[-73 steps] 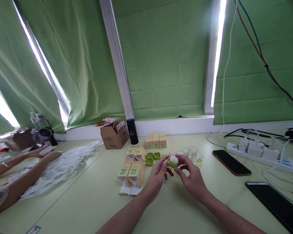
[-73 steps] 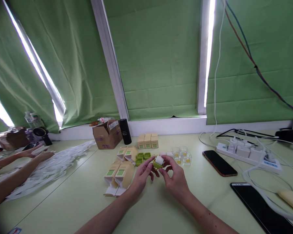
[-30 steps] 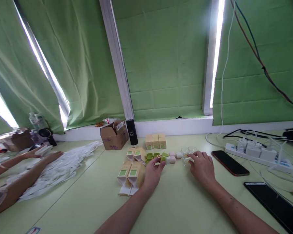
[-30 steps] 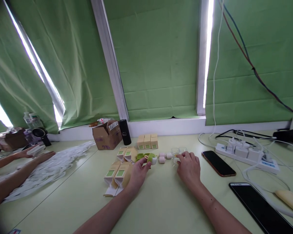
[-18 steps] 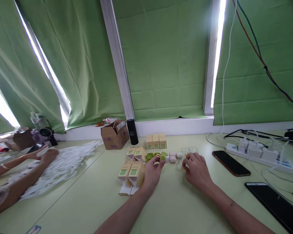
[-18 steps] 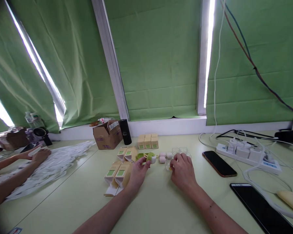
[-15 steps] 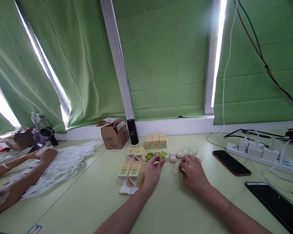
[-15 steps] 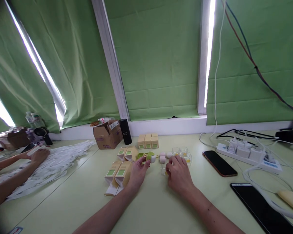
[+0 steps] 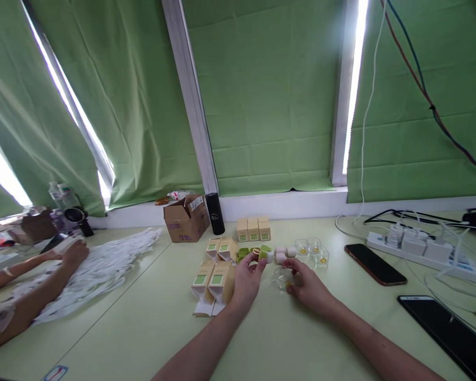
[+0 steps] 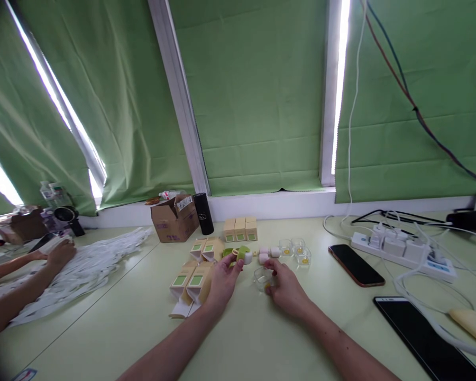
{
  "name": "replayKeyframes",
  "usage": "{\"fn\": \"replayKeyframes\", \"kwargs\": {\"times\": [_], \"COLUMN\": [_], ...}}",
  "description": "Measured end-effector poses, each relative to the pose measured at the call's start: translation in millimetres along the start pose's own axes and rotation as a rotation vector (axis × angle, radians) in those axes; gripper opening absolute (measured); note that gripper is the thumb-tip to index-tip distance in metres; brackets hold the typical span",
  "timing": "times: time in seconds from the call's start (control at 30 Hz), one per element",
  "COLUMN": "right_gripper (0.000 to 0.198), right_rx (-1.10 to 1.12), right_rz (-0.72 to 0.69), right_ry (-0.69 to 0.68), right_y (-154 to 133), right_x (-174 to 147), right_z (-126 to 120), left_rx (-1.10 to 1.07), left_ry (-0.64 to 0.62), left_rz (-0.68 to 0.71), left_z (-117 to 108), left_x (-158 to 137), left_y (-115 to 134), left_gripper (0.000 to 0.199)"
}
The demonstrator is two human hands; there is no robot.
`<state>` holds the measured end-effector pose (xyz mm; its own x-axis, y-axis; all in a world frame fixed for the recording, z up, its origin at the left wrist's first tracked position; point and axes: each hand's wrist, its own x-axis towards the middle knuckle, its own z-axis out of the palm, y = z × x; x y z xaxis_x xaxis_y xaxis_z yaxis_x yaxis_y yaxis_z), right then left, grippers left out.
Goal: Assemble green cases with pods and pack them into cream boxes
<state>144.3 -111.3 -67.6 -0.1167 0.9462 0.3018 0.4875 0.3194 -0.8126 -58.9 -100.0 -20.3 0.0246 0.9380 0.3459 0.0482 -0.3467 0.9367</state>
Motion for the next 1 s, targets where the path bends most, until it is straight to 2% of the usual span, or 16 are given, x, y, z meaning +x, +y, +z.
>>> {"fn": "replayKeyframes", "kwargs": {"times": [0.17,0.27,0.4,0.53,0.67,0.8,1.0], "right_gripper": [0.048,0.048,0.051,0.051,0.048,0.054,0.055], "right_rx": [0.032,0.081,0.152,0.243,0.486,0.730,0.831], "right_rz": [-0.022,-0.074,-0.153,-0.176,-0.081,0.018,0.066], "right_ry": [0.002,0.018,-0.028,-0.025,0.000,0.032,0.093], "right_y": [-1.7,-15.3,-37.8,-47.3,-42.9,-39.3,-39.0], "right_x": [0.2,-3.4,-10.8,-14.1,-11.0,-5.5,0.3], "right_z": [2.4,-1.9,-6.1,-3.3,1.3,2.1,0.9], "left_rx": [0.004,-0.018,-0.062,-0.060,-0.057,-0.028,-0.006], "left_ry": [-0.002,-0.007,-0.024,-0.015,-0.030,-0.014,0.014], "left_rz": [0.009,0.006,-0.012,-0.003,-0.024,-0.029,-0.032], "left_z": [-0.2,-0.4,-1.0,-1.2,-0.4,0.1,0.0], "left_x": [0.1,-0.4,-1.4,-2.7,-3.9,-3.1,1.5], "left_y": [-0.9,-0.2,1.5,4.6,8.4,9.2,1.4], "left_gripper": [0.053,0.054,0.056,0.058,0.063,0.065,0.062]}}
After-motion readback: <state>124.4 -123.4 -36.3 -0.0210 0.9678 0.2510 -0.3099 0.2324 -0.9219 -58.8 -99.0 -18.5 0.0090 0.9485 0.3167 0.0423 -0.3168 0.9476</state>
